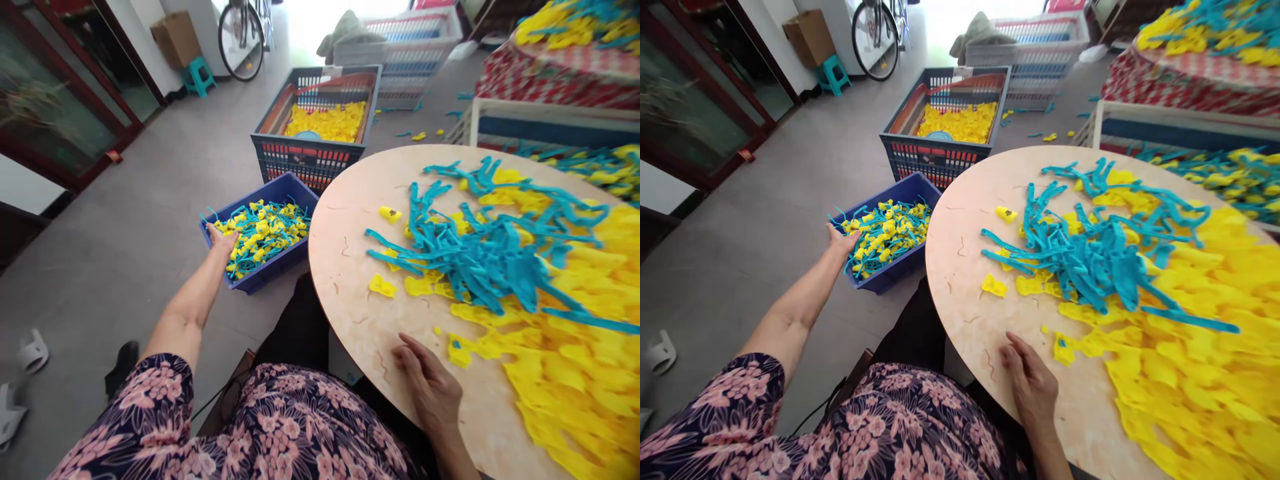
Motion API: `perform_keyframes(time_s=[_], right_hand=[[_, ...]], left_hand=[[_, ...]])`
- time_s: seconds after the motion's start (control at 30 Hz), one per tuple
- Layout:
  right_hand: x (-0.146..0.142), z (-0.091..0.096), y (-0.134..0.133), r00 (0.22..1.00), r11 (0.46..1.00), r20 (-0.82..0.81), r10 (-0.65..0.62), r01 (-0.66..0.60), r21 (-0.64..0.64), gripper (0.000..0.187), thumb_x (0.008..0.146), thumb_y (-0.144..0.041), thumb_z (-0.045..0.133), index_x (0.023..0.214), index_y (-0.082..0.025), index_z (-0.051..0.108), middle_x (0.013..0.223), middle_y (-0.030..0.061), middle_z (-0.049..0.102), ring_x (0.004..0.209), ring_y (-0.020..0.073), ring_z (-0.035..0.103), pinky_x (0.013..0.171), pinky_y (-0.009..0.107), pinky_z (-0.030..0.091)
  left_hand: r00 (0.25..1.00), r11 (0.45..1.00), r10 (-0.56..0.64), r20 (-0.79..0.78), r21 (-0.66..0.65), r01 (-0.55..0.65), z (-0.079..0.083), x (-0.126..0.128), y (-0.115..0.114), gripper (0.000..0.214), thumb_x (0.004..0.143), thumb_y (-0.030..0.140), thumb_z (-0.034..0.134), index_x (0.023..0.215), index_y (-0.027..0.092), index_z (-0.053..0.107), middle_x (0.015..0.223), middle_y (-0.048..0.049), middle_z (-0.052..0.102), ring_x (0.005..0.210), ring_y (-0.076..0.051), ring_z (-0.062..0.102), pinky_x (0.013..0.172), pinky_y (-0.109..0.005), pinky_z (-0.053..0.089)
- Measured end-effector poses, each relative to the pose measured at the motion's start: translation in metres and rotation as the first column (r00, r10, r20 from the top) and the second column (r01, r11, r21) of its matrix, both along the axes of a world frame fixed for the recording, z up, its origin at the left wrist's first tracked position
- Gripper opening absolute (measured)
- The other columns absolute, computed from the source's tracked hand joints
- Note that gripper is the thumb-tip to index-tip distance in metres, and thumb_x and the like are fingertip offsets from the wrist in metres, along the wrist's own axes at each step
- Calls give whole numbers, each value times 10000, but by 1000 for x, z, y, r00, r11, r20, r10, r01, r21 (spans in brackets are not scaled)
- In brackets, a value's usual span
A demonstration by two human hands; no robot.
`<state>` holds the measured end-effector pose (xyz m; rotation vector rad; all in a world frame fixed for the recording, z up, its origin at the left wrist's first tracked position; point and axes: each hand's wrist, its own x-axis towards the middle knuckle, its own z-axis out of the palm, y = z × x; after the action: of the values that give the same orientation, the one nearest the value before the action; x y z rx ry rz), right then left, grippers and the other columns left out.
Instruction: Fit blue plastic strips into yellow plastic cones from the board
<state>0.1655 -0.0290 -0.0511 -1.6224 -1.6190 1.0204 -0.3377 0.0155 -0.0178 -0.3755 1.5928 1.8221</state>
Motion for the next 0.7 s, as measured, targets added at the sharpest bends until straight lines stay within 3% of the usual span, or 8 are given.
perform_keyframes(time_s=[0.07, 0.13, 0.23, 0.33, 0.4, 0.5, 0.57, 0.7], right_hand=[[1, -2, 0, 1000, 1000, 7, 0, 0, 22, 540, 777, -619, 605, 1052, -168, 722, 961, 115, 759, 776, 236, 718, 800, 379, 593], [0, -1, 0, 1000, 999, 17, 8, -8, 43, 506, 782, -601, 608, 1031, -177, 725, 987, 114, 757, 840, 249, 716, 836, 396, 581], [-3, 10, 3, 998, 998, 17, 55, -56, 41, 446, 790, -561, 614, 999, -184, 726, 994, 108, 757, 857, 246, 713, 795, 383, 585], [-10, 24, 11, 988, 988, -6, 157, -157, -11, 393, 840, -509, 578, 1015, -186, 720, 864, 80, 756, 742, 216, 700, 680, 344, 581], [-16, 30, 22, 980, 979, 0, 200, -199, 38, 351, 870, -465, 553, 1027, -195, 715, 835, 68, 745, 700, 196, 683, 644, 320, 561], [-29, 36, 45, 974, 959, 94, 205, -219, 181, 294, 896, -390, 526, 1025, -203, 713, 854, 68, 731, 740, 193, 676, 692, 318, 541], [-38, 42, 63, 966, 942, 178, 187, -228, 246, 292, 908, -353, 513, 1047, -191, 711, 877, 78, 722, 782, 201, 674, 725, 319, 527], [-51, 55, 90, 914, 940, 389, 114, -226, 256, 258, 922, -284, 519, 1045, -174, 718, 940, 95, 717, 907, 218, 670, 794, 308, 491]], left_hand=[[997, 996, 20, -69, -81, -25, -12, 19, -3, 538, 1006, 512, 229, 1420, 193, 358, 1264, -182, 571, 949, -189, 674, 595, -209, 532], [992, 992, -37, -120, -122, 22, -28, 53, -10, 433, 1010, 403, 329, 1367, 182, 435, 1211, -160, 595, 929, -175, 678, 610, -199, 527], [961, 977, -198, -193, -115, 178, -42, 111, -25, 303, 930, 280, 525, 1215, 188, 575, 1107, -107, 645, 908, -170, 676, 660, -209, 535], [885, 933, -356, -301, -66, 354, -42, 152, -33, 294, 820, 218, 665, 1112, 207, 635, 1148, -63, 646, 1004, -166, 648, 785, -218, 528], [653, 844, -472, -591, -90, 529, -36, 170, -30, 303, 824, 275, 658, 1116, 196, 641, 1172, -80, 639, 1050, -187, 634, 872, -279, 521], [316, 738, -479, -819, -180, 651, -21, 192, -15, 305, 854, 349, 622, 1109, 185, 653, 1222, -115, 621, 1110, -226, 607, 850, -328, 534], [209, 693, -474, -855, -216, 688, -10, 207, -5, 281, 871, 356, 600, 1086, 186, 663, 1225, -118, 622, 1114, -226, 605, 812, -320, 542], [159, 597, -529, -834, -233, 767, 3, 236, 8, 247, 873, 337, 601, 1056, 193, 680, 1170, -100, 650, 986, -189, 656, 727, -281, 543]])
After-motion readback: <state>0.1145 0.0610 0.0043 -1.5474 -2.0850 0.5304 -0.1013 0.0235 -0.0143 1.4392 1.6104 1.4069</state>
